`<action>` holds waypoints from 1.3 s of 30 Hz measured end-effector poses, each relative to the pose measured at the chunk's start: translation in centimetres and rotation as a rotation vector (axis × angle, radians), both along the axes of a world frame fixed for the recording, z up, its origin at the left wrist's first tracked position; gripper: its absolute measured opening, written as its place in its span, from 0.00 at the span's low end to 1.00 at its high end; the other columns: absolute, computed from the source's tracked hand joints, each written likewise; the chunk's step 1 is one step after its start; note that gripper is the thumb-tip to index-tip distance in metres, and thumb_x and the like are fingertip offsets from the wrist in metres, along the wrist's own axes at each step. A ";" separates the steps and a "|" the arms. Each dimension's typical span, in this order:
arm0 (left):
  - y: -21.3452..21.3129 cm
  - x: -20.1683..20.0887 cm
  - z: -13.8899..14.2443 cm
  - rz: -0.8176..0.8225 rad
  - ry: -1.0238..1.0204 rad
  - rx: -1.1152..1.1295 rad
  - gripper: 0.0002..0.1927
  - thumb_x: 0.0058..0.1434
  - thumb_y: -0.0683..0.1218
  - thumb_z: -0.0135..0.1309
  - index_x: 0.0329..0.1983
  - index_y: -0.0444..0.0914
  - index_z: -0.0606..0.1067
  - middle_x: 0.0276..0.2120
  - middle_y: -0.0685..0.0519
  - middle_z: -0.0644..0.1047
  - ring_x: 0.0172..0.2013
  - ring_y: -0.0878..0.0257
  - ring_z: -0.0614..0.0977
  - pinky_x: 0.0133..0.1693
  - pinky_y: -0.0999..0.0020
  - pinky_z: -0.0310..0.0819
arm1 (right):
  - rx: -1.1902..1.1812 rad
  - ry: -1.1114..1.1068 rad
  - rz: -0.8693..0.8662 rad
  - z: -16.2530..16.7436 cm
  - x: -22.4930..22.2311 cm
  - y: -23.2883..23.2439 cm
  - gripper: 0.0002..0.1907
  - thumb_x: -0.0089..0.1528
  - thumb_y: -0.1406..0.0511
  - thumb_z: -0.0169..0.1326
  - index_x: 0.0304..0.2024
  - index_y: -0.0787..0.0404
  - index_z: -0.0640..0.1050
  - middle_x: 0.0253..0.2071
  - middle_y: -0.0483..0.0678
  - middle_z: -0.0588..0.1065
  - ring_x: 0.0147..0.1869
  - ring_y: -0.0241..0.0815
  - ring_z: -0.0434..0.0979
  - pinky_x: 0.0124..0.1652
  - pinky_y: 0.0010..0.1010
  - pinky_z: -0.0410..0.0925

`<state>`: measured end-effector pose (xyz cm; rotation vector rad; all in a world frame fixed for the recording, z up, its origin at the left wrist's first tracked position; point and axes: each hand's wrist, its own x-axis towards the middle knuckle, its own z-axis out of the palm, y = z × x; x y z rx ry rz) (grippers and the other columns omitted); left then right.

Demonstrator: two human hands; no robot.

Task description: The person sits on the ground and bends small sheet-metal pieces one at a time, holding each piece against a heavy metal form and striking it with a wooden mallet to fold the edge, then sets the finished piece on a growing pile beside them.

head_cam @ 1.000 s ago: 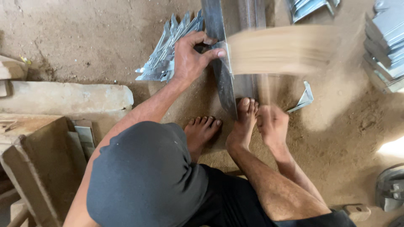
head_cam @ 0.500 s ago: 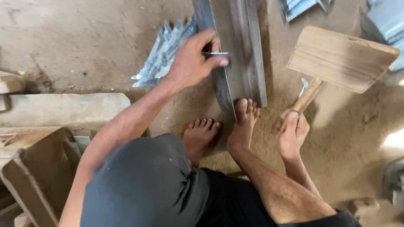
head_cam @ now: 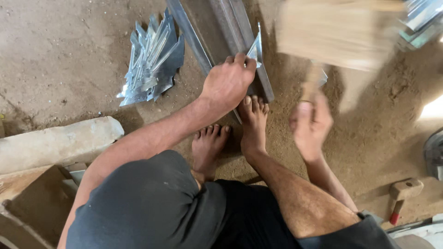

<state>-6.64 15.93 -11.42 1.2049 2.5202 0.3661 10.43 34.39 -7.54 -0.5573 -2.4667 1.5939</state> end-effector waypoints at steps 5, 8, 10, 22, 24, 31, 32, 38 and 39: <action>-0.3 0.9 0.7 0.042 0.027 0.058 0.19 0.49 0.42 0.64 0.43 0.27 0.78 0.37 0.42 0.78 0.39 0.51 0.85 0.34 0.61 0.84 | -0.151 0.010 -0.065 -1.2 1.2 -0.7 0.16 0.75 0.63 0.45 0.59 0.65 0.74 0.25 0.40 0.71 0.21 0.25 0.67 0.21 0.21 0.62; -0.6 1.1 0.4 0.047 0.015 0.076 0.22 0.47 0.44 0.64 0.44 0.26 0.78 0.35 0.42 0.78 0.37 0.51 0.84 0.33 0.62 0.83 | 0.013 0.042 -0.081 -1.1 1.9 -0.4 0.16 0.76 0.63 0.43 0.63 0.64 0.72 0.29 0.41 0.72 0.26 0.25 0.68 0.26 0.21 0.64; -0.7 1.4 0.1 0.042 0.021 0.050 0.21 0.48 0.42 0.63 0.45 0.27 0.78 0.36 0.42 0.78 0.38 0.52 0.84 0.34 0.63 0.83 | 0.259 0.031 0.121 -1.5 2.3 -0.1 0.16 0.79 0.64 0.46 0.64 0.66 0.73 0.34 0.46 0.75 0.31 0.29 0.73 0.30 0.25 0.69; -0.8 0.9 1.5 0.048 -0.006 0.034 0.28 0.48 0.42 0.66 0.51 0.24 0.76 0.38 0.41 0.77 0.40 0.52 0.84 0.35 0.63 0.84 | 0.282 0.052 0.016 -4.2 3.3 1.3 0.11 0.77 0.64 0.44 0.57 0.59 0.75 0.28 0.45 0.72 0.22 0.31 0.67 0.19 0.24 0.64; -0.5 0.5 1.9 0.044 -0.024 0.051 0.32 0.44 0.45 0.68 0.51 0.24 0.76 0.38 0.41 0.77 0.40 0.51 0.83 0.36 0.63 0.83 | 0.301 0.088 0.019 -4.2 3.3 0.8 0.16 0.74 0.65 0.46 0.61 0.65 0.73 0.27 0.46 0.73 0.19 0.30 0.66 0.18 0.24 0.62; -0.7 0.8 2.5 0.065 -0.013 0.061 0.30 0.45 0.46 0.71 0.48 0.26 0.76 0.39 0.44 0.76 0.41 0.52 0.83 0.39 0.61 0.82 | 0.274 0.047 0.018 -1.8 3.2 0.5 0.20 0.76 0.65 0.48 0.69 0.67 0.70 0.31 0.45 0.75 0.26 0.31 0.72 0.25 0.25 0.68; -0.5 0.7 2.0 0.060 0.047 0.076 0.28 0.47 0.45 0.70 0.49 0.27 0.77 0.39 0.44 0.76 0.40 0.53 0.83 0.39 0.63 0.83 | 0.303 0.045 0.041 -2.1 2.8 0.7 0.19 0.76 0.66 0.48 0.68 0.67 0.70 0.33 0.48 0.77 0.26 0.30 0.73 0.23 0.24 0.68; -1.5 3.4 -5.3 0.080 0.019 0.051 0.17 0.50 0.42 0.64 0.42 0.30 0.78 0.38 0.44 0.76 0.41 0.50 0.83 0.41 0.60 0.82 | 0.290 -0.104 0.010 -4.8 2.3 2.3 0.17 0.76 0.63 0.48 0.65 0.59 0.76 0.31 0.48 0.78 0.20 0.32 0.71 0.19 0.26 0.65; 1.1 0.4 -8.9 0.080 0.007 0.038 0.17 0.50 0.42 0.64 0.42 0.30 0.78 0.38 0.44 0.76 0.41 0.50 0.83 0.41 0.60 0.82 | 0.251 -0.077 0.001 -4.5 3.7 2.4 0.16 0.77 0.62 0.47 0.66 0.57 0.75 0.30 0.46 0.77 0.21 0.31 0.72 0.20 0.25 0.66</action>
